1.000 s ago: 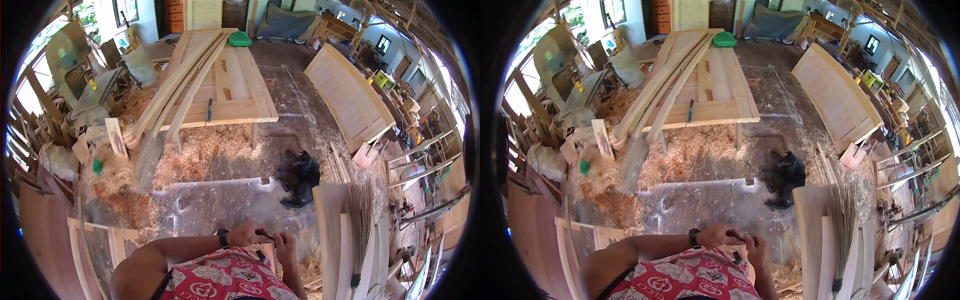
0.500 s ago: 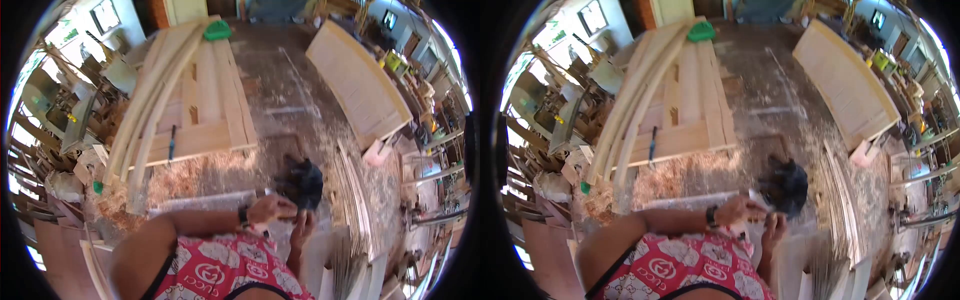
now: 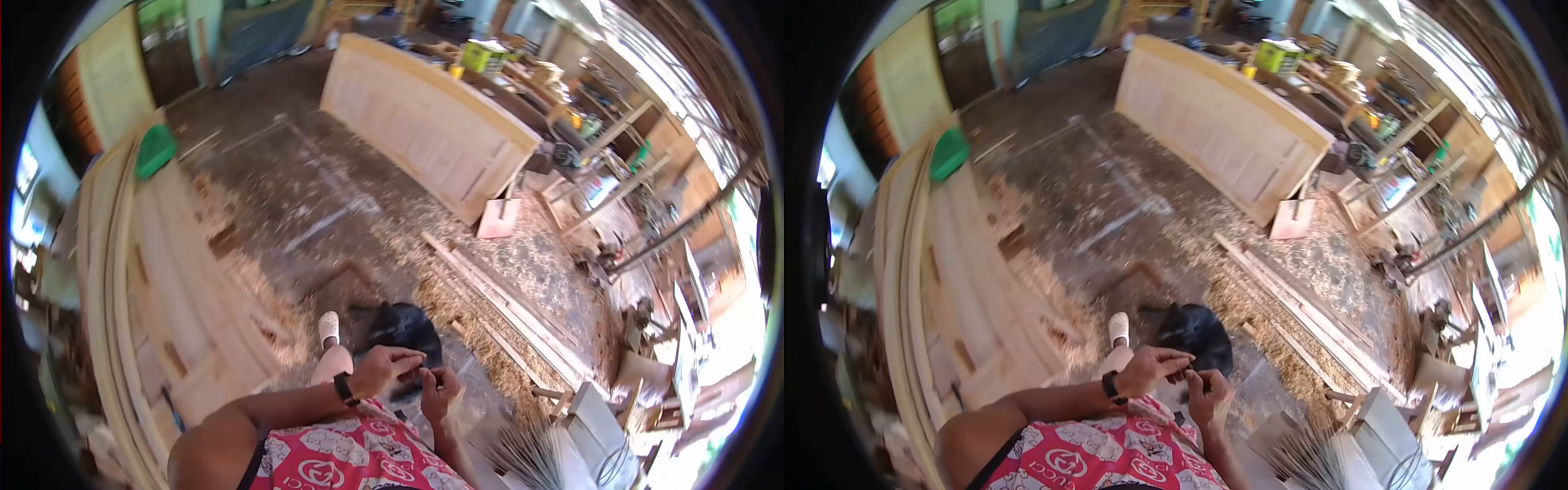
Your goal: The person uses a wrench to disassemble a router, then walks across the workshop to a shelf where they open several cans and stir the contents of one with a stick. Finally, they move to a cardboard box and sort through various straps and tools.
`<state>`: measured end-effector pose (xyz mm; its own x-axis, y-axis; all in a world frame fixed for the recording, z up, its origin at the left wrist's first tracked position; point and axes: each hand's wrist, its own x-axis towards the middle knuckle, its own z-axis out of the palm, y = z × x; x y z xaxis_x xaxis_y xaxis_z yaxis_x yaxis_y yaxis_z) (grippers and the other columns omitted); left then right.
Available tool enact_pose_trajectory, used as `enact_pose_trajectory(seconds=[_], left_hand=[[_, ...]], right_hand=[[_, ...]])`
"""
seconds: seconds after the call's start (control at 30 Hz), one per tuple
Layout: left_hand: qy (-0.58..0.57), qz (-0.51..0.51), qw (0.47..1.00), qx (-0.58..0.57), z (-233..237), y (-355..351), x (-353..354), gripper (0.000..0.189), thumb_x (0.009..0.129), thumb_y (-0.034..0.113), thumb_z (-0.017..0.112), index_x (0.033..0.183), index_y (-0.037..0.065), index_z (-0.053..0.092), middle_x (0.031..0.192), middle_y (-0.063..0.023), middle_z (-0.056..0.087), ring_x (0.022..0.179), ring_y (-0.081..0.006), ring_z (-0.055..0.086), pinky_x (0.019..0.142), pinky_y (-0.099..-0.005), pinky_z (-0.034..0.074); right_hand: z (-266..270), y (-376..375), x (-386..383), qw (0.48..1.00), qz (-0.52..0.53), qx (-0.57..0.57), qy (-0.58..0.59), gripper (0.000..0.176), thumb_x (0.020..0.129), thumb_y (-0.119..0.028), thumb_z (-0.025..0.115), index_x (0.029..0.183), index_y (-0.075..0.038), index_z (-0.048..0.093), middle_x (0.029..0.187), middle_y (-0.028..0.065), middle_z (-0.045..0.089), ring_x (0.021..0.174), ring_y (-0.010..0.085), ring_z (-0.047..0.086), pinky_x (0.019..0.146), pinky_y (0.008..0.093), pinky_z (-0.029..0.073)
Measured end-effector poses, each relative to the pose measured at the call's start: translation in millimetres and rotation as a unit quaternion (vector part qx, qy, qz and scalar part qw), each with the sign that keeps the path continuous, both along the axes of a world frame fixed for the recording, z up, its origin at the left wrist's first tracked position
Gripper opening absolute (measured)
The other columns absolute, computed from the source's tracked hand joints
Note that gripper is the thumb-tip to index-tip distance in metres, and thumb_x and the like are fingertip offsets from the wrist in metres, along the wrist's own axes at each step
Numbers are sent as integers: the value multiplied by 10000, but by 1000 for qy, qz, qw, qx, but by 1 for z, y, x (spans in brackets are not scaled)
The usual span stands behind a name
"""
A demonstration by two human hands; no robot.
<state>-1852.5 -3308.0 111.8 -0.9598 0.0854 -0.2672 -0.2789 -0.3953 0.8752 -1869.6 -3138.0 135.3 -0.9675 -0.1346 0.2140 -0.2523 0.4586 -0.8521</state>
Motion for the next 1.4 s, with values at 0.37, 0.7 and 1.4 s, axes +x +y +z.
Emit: enact_pose_trajectory(seconds=[0.37, 0.7, 1.4], left_hand=[[14, -25, 998, 62, -56, -173, -235, 313, 1022, 215, 664, 1217, -23, 719, 922, -17, 738, 738, -49, 621, 671, -208, 513], [-149, 37, 973, 175, -22, -379, -391, 307, 1012, 266, 675, 1187, 19, 719, 943, -43, 743, 749, -105, 670, 650, -235, 528], [-101, 314, 944, -28, -18, -688, -806, 235, 1003, 153, 667, 1110, -47, 727, 875, -65, 734, 715, -119, 670, 630, -250, 532]], right_hand=[[-25, -182, -221, 995, -71, 60, -30, 275, 897, -219, 771, 771, 10, 684, 667, 185, 664, 577, 247, 662, 561, 376, 498], [-5, -372, -418, 994, 59, 58, -73, 311, 897, -264, 789, 776, 4, 687, 645, 172, 655, 548, 246, 646, 516, 383, 460], [-32, -708, -905, 924, 377, 43, -54, 422, 944, -429, 687, 854, -23, 612, 796, 220, 659, 777, 458, 643, 648, 523, 481]])
